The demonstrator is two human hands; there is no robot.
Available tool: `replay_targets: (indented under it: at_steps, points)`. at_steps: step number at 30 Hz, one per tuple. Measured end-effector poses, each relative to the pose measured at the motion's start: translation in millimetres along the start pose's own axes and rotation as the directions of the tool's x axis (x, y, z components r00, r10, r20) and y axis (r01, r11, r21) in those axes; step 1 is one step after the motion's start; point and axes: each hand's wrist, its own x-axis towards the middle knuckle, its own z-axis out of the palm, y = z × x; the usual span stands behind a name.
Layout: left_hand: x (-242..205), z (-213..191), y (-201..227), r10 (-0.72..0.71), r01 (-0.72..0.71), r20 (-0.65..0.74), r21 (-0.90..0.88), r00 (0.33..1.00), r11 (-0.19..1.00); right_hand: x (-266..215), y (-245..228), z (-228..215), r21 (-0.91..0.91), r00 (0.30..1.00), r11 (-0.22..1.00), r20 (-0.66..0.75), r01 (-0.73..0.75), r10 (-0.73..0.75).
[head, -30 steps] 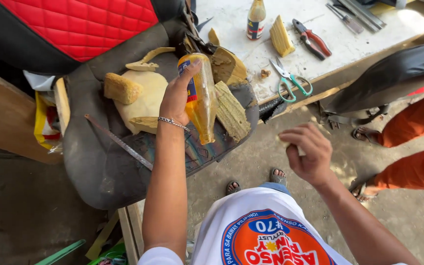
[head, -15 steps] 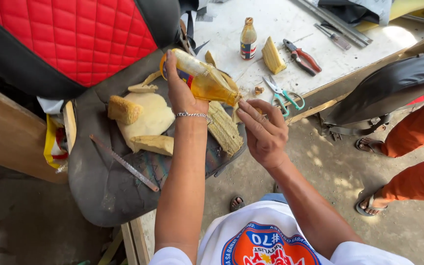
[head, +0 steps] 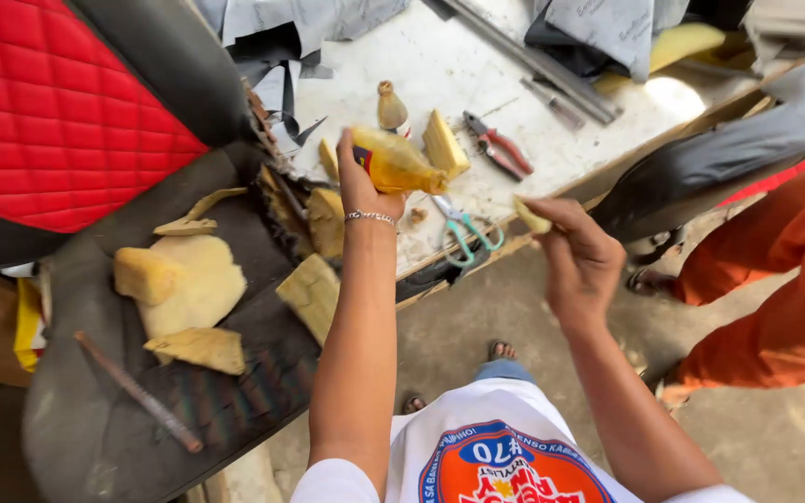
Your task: Applying adhesive to foam inserts and attaching them to a chair frame to build up the seat cushioning.
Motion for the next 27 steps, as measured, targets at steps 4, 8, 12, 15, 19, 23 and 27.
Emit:
replay_targets:
  at_steps: [4, 8, 12, 15, 19, 23, 27]
  points:
    - [122.9, -40.8, -51.5, -0.112, 0.109, -0.057, -0.057, 0.992, 0.992, -1.0, 43.4, -77.8, 0.113, 0.896, 0.901, -0.111, -0.419, 0.430]
    - [217.3, -80.5, -76.6, -0.283, 0.238, -0.116, -0.300, 0.952, 0.924, 2.2, 90.5, -168.9, 0.298, 0.681, 0.710, -0.211, -0.639, 0.701]
    - [283.0, -127.2, -90.3, -0.465, 0.352, -0.189, -0.433, 0.865, 0.830, 27.7, 95.6, -236.7, 0.246, 0.623, 0.699, -0.323, -0.671, 0.712]
    - [287.2, -124.8, -79.1, -0.543, 0.432, -0.167, -0.438, 0.823, 0.789, 42.0, 104.5, -262.3, 0.186, 0.623, 0.689, -0.311, -0.700, 0.717]
    - [312.5, -122.7, -94.7, -0.521, 0.386, -0.131, -0.526, 0.844, 0.758, 56.9, 121.3, -218.8, 0.214, 0.638, 0.664, -0.186, -0.716, 0.747]
    - [164.1, -115.4, -118.2, -0.125, 0.096, -0.146, -0.193, 0.981, 0.977, 41.4, 127.3, -133.7, 0.276, 0.621, 0.594, 0.012, -0.756, 0.784]
    - [-89.2, -62.9, -15.2, 0.341, -0.397, 0.259, 0.803, 0.904, 0.444, 8.3, 111.0, -47.9, 0.265, 0.602, 0.547, 0.223, -0.794, 0.767]
